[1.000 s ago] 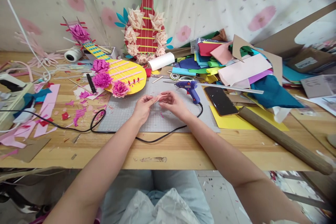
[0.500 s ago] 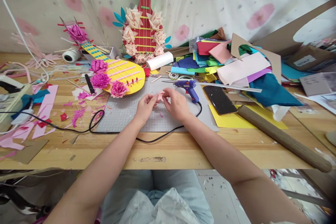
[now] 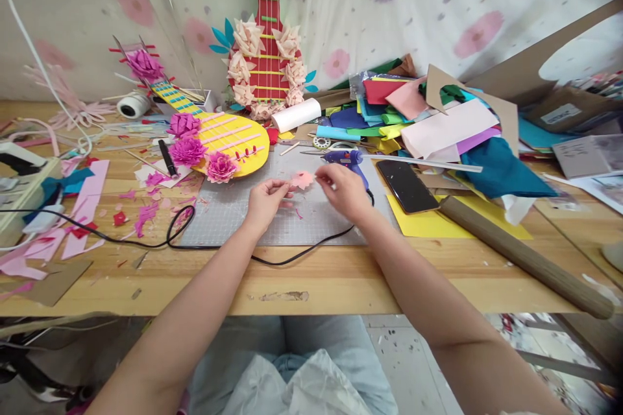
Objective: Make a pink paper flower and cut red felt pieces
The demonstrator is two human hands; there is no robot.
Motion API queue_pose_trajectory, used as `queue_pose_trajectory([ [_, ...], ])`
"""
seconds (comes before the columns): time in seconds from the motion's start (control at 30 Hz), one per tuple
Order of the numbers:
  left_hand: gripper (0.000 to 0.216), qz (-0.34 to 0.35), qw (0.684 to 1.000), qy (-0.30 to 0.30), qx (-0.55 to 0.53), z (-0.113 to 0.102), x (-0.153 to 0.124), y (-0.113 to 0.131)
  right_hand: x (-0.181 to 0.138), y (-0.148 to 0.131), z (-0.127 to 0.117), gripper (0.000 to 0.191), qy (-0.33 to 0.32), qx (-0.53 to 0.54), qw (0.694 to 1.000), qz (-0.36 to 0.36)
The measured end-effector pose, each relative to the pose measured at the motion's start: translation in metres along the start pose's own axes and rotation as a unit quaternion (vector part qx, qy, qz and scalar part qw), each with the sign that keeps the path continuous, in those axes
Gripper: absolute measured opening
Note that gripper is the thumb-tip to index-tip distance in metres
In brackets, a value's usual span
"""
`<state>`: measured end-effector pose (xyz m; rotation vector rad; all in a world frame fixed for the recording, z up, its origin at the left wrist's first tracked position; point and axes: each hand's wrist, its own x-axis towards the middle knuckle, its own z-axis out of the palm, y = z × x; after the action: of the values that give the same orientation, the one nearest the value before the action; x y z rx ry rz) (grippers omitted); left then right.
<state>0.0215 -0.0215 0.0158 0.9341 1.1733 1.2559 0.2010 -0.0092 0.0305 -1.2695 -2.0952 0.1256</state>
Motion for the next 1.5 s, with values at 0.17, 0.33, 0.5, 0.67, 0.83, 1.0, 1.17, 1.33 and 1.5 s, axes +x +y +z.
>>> queue_pose_trajectory([
  [0.17, 0.028, 0.034, 0.999, 0.009, 0.022, -0.003, 0.003, 0.0, -0.013, 0.05, -0.052, 0.017, -0.132, 0.14, 0.96, 0.201],
  [0.33, 0.025, 0.054, 0.998, 0.023, 0.031, -0.003, 0.006, -0.001, -0.015, 0.079, -0.058, 0.041, -0.029, 0.041, 0.963, 0.266],
  [0.5, 0.021, 0.108, 0.99, 0.015, 0.091, -0.007, 0.008, -0.009, -0.004, 0.081, -0.02, 0.048, 0.002, 0.032, 0.972, 0.231],
  [0.67, 0.01, 0.246, 0.913, 0.001, 0.324, -0.017, 0.007, -0.007, 0.001, 0.079, -0.008, 0.037, 0.016, 0.118, 0.939, 0.322],
  [0.83, 0.011, 0.363, 0.829, 0.007, 0.425, -0.028, 0.008, 0.003, -0.003, 0.069, -0.023, 0.041, 0.101, 0.377, 0.863, 0.32],
  [1.0, 0.01, 0.427, 0.796, 0.023, 0.429, -0.028, 0.007, 0.007, -0.007, 0.052, -0.041, 0.039, 0.041, 0.448, 0.849, 0.276],
  [1.17, 0.012, 0.435, 0.78, -0.006, 0.449, -0.024, 0.008, 0.001, -0.009, 0.043, -0.039, 0.044, -0.042, 0.444, 0.857, 0.259],
  [1.33, 0.013, 0.449, 0.748, -0.042, 0.486, -0.02, 0.01, -0.003, -0.011, 0.042, -0.029, 0.045, -0.133, 0.439, 0.852, 0.253],
  [1.5, 0.013, 0.458, 0.739, -0.014, 0.493, -0.02, 0.01, -0.001, -0.012, 0.043, -0.027, 0.046, -0.164, 0.355, 0.886, 0.251],
])
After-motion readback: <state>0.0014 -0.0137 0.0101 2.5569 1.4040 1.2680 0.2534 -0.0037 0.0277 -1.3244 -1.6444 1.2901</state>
